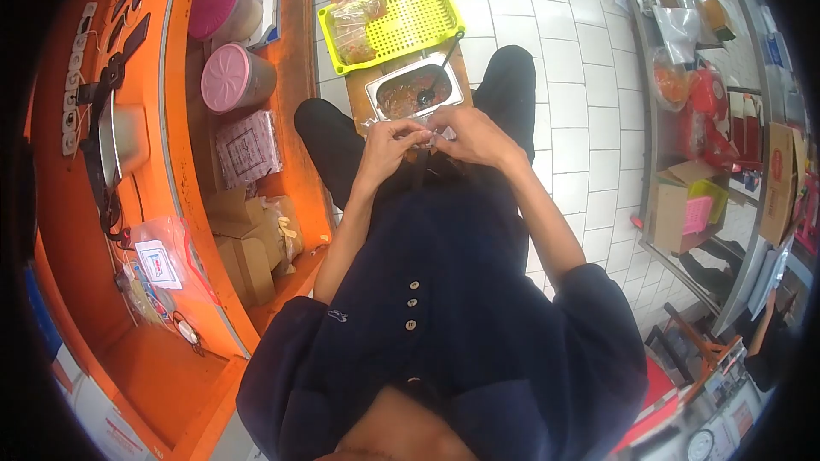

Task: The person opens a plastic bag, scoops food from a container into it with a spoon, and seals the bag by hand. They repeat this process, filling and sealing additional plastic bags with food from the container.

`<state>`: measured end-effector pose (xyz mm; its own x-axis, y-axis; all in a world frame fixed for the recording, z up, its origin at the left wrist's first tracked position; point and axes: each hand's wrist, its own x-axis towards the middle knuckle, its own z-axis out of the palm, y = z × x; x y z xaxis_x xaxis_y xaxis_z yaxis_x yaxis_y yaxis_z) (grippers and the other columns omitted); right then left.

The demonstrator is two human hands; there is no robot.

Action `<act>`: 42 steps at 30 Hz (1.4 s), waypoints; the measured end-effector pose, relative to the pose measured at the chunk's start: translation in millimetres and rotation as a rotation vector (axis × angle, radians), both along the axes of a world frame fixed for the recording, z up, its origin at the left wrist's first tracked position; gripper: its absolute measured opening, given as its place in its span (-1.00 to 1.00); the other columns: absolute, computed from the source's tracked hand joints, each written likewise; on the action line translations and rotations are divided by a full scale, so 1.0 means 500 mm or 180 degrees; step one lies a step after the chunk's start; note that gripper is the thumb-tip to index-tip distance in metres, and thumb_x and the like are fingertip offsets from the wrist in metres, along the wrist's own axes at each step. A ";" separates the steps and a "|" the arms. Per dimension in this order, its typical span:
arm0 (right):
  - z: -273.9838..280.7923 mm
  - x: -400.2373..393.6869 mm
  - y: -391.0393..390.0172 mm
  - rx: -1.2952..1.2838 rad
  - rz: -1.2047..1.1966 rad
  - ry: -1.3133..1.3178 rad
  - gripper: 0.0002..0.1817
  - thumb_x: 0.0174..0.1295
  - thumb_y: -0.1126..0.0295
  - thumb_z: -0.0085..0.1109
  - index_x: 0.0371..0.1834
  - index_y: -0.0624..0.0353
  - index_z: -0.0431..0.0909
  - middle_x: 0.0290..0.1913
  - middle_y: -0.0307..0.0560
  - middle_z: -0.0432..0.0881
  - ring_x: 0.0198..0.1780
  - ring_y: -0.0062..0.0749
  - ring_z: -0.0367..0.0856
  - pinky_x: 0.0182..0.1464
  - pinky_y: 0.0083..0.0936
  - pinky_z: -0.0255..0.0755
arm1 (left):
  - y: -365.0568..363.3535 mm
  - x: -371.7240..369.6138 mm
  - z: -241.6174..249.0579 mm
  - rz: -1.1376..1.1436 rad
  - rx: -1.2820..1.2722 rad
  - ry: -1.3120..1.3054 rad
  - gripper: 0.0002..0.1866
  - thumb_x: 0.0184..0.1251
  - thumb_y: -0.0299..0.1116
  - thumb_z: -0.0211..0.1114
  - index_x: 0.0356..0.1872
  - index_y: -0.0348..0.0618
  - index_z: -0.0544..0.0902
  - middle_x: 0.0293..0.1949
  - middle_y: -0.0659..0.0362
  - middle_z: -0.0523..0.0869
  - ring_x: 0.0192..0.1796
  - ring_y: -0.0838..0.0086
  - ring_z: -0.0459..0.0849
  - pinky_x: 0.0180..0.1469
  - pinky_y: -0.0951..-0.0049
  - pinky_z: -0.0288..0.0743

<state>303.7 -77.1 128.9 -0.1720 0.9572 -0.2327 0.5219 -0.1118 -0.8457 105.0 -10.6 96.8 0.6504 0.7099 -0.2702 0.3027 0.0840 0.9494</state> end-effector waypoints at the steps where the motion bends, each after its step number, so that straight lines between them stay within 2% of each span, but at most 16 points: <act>1: 0.003 0.001 0.002 0.0217 0.0044 -0.0017 -0.80 0.21 0.38 0.26 -0.21 0.29 0.65 -0.18 0.11 0.69 -0.15 0.07 0.67 -0.08 -0.16 0.53 | 0.001 0.001 0.007 -0.0009 0.0008 0.0002 -0.80 0.36 -0.31 0.41 -0.22 -0.27 0.79 -0.37 0.15 0.82 -0.38 0.61 0.71 -0.29 0.56 0.56; 6: 0.001 -0.005 0.004 0.0759 0.0068 -0.0376 -0.82 0.30 0.39 0.16 -0.22 0.31 0.62 -0.23 0.12 0.65 -0.22 0.07 0.63 -0.14 -0.19 0.50 | 0.002 0.014 0.041 -0.0211 0.0757 -0.0100 -0.75 0.41 -0.29 0.29 -0.26 -0.34 0.71 -0.49 -0.03 0.72 -0.46 0.13 0.72 -0.32 0.27 0.54; 9: -0.011 -0.009 0.005 0.0410 0.0269 -0.0401 -0.78 0.39 0.37 0.04 -0.17 0.33 0.57 -0.21 0.14 0.60 -0.18 0.09 0.59 -0.09 -0.17 0.49 | 0.002 0.016 0.034 -0.0082 0.1565 -0.0034 -0.72 0.47 -0.28 0.23 -0.33 -0.33 0.61 -0.62 0.03 0.61 -0.54 0.38 0.64 -0.40 0.34 0.47; 12: -0.042 -0.018 -0.002 0.0417 -0.0012 0.0117 -0.70 0.50 0.30 -0.07 -0.27 0.33 0.52 -0.26 0.13 0.56 -0.18 0.04 0.62 -0.06 -0.11 0.48 | 0.002 0.008 0.042 -0.0406 0.1637 0.0772 -0.72 0.43 -0.30 0.22 -0.40 -0.33 0.58 -0.67 0.04 0.58 -0.61 0.35 0.62 -0.46 0.33 0.45; 18: -0.023 -0.019 0.001 -0.0248 -0.0094 0.1054 -0.75 0.48 0.34 -0.07 -0.24 0.35 0.44 -0.28 0.17 0.51 -0.24 0.06 0.56 -0.12 -0.18 0.46 | -0.001 0.010 0.060 -0.0201 0.0803 0.0220 -0.69 0.34 -0.31 0.24 -0.51 -0.39 0.56 -0.68 -0.03 0.57 -0.67 0.38 0.60 -0.54 0.32 0.38; 22: -0.013 -0.029 -0.002 0.0506 -0.0498 -0.0325 -0.74 0.37 0.35 0.07 -0.38 0.35 0.44 -0.27 0.17 0.52 -0.34 0.10 0.55 -0.21 -0.09 0.44 | 0.001 0.008 0.049 0.0133 0.1489 0.0349 -0.72 0.31 -0.34 0.26 -0.51 -0.37 0.59 -0.73 0.03 0.55 -0.66 0.36 0.61 -0.51 0.34 0.42; 24: 0.019 -0.024 0.002 0.0756 -0.0664 -0.0909 -0.73 0.32 0.36 0.13 -0.44 0.35 0.42 -0.27 0.17 0.52 -0.37 0.13 0.53 -0.23 -0.05 0.43 | -0.004 0.008 0.073 -0.0152 0.1859 0.1145 -0.78 0.31 -0.32 0.33 -0.41 -0.31 0.66 -0.57 0.09 0.68 -0.55 0.36 0.66 -0.44 0.35 0.48; 25: 0.035 -0.016 0.001 0.0874 -0.0631 -0.0813 -0.73 0.27 0.39 0.19 -0.48 0.35 0.39 -0.34 0.12 0.52 -0.41 0.03 0.55 -0.27 -0.11 0.44 | -0.004 0.007 0.086 -0.0155 0.1852 0.1138 -0.78 0.31 -0.32 0.33 -0.41 -0.31 0.66 -0.57 0.09 0.68 -0.55 0.36 0.66 -0.44 0.35 0.48; 27: 0.036 0.005 0.006 0.1015 -0.0598 -0.0717 -0.70 0.22 0.42 0.24 -0.52 0.34 0.35 -0.41 0.08 0.51 -0.45 -0.08 0.57 -0.31 -0.17 0.45 | 0.011 0.008 0.129 0.0308 0.1681 0.0341 -0.79 0.36 -0.27 0.36 -0.23 -0.24 0.70 -0.30 0.11 0.76 -0.32 0.36 0.72 -0.25 0.36 0.53; 29: 0.017 0.030 0.009 0.0132 -0.0442 0.0602 -0.67 0.18 0.52 0.31 -0.56 0.27 0.28 -0.54 -0.09 0.51 -0.47 -0.44 0.58 -0.38 -0.41 0.46 | 0.039 0.006 0.070 0.0119 0.1881 -0.0081 -0.78 0.39 -0.26 0.35 -0.17 -0.22 0.69 -0.22 0.13 0.76 -0.24 0.37 0.71 -0.16 0.37 0.52; 30: 0.028 0.028 0.010 0.0128 -0.0430 0.0593 -0.67 0.18 0.52 0.31 -0.56 0.27 0.28 -0.54 -0.09 0.51 -0.47 -0.44 0.58 -0.38 -0.41 0.46 | 0.053 0.011 0.056 -0.0056 0.2087 -0.0520 -0.77 0.42 -0.25 0.34 -0.11 -0.20 0.67 -0.14 0.15 0.75 -0.16 0.39 0.70 -0.08 0.39 0.50; 32: 0.060 0.022 0.018 -0.0656 -0.1024 0.1852 -0.60 0.22 0.60 0.31 -0.60 0.19 0.22 -0.57 -0.25 0.56 -0.45 -0.67 0.55 -0.41 -0.62 0.41 | 0.059 0.009 0.049 -0.0238 0.1653 -0.0735 -0.81 0.47 -0.29 0.29 -0.13 -0.21 0.67 -0.20 0.19 0.75 -0.11 0.44 0.66 0.02 0.42 0.47; 34: 0.061 0.019 0.013 -0.0631 -0.1142 0.2020 -0.70 0.24 0.62 0.31 -0.57 0.22 0.39 -0.49 -0.27 0.64 -0.46 -0.63 0.56 -0.42 -0.64 0.41 | 0.059 0.005 0.062 -0.0431 0.0141 -0.0433 -0.81 0.49 -0.29 0.28 -0.18 -0.24 0.65 -0.24 0.20 0.75 -0.15 0.52 0.64 -0.02 0.45 0.48; 37: 0.052 0.025 0.003 -0.0484 -0.0954 0.1881 -0.92 0.22 0.60 0.34 -0.40 0.30 0.61 -0.48 -0.23 0.66 -0.44 -0.61 0.61 -0.42 -0.64 0.46 | 0.057 0.004 0.081 -0.0389 -0.0460 0.0026 -0.79 0.50 -0.30 0.28 -0.11 -0.24 0.69 -0.26 0.18 0.76 -0.17 0.57 0.63 -0.08 0.47 0.50; 39: 0.048 0.026 0.001 -0.0695 -0.0742 0.1812 -0.85 0.19 0.63 0.35 -0.18 0.30 0.73 -0.43 -0.17 0.69 -0.39 -0.57 0.68 -0.40 -0.61 0.54 | 0.051 0.004 0.094 -0.0315 -0.0161 0.0059 -0.78 0.47 -0.30 0.29 -0.08 -0.25 0.71 -0.30 0.13 0.75 -0.24 0.51 0.64 -0.12 0.45 0.51; 42: 0.045 0.019 0.003 -0.0625 -0.0551 0.1848 -0.81 0.16 0.66 0.36 -0.15 0.31 0.73 -0.36 -0.10 0.73 -0.38 -0.52 0.72 -0.37 -0.61 0.59 | 0.049 0.000 0.081 -0.0225 0.0416 -0.0132 -0.77 0.44 -0.32 0.30 -0.03 -0.24 0.74 -0.30 0.05 0.77 -0.28 0.41 0.69 -0.13 0.41 0.54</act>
